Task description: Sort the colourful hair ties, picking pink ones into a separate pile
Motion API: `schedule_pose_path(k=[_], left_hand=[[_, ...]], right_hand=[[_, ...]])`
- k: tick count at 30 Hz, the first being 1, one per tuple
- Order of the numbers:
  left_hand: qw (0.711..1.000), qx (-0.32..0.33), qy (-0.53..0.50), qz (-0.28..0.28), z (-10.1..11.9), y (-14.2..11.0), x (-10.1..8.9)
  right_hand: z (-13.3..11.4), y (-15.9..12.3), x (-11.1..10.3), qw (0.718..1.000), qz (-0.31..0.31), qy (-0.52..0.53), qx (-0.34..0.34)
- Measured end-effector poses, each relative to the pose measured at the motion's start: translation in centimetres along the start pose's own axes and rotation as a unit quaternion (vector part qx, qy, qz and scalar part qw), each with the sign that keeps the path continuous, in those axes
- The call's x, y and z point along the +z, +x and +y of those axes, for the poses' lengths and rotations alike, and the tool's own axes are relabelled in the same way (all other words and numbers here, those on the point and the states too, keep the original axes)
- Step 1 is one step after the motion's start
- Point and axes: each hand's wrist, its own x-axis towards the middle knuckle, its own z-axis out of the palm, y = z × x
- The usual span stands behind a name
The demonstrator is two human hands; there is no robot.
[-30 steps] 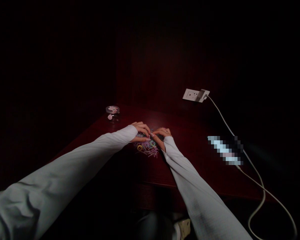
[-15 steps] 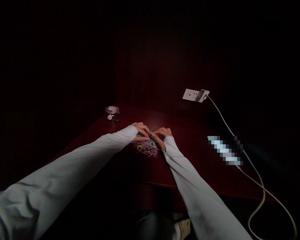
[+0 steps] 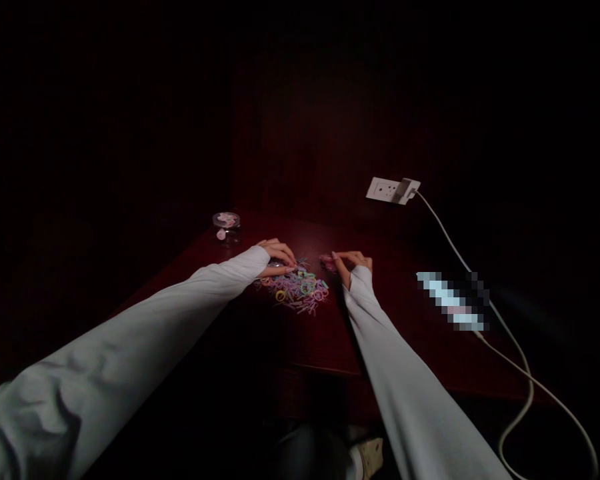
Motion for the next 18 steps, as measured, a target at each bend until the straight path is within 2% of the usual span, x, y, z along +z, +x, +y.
schedule_pose_path(k=[4,10,14,18], left_hand=[[1.0,-0.015,0.019,-0.011,0.4,-0.2,-0.2],[0.999,-0.024,0.027,-0.022,0.8,-0.3,-0.1],[0.999,-0.023,0.019,-0.014,0.9,-0.3,-0.1],[0.999,-0.022,0.029,-0.009,1.0,-0.3,-0.8]], right_hand=[[0.6,0.3,-1.2,0.991,0.044,-0.078,0.096],[0.6,0.0,-1.5,0.988,0.016,-0.118,0.1],[1.2,-0.1,-1.2,0.986,0.024,-0.116,0.115],[1.5,0.3,-1.1,0.981,0.057,-0.088,0.164]])
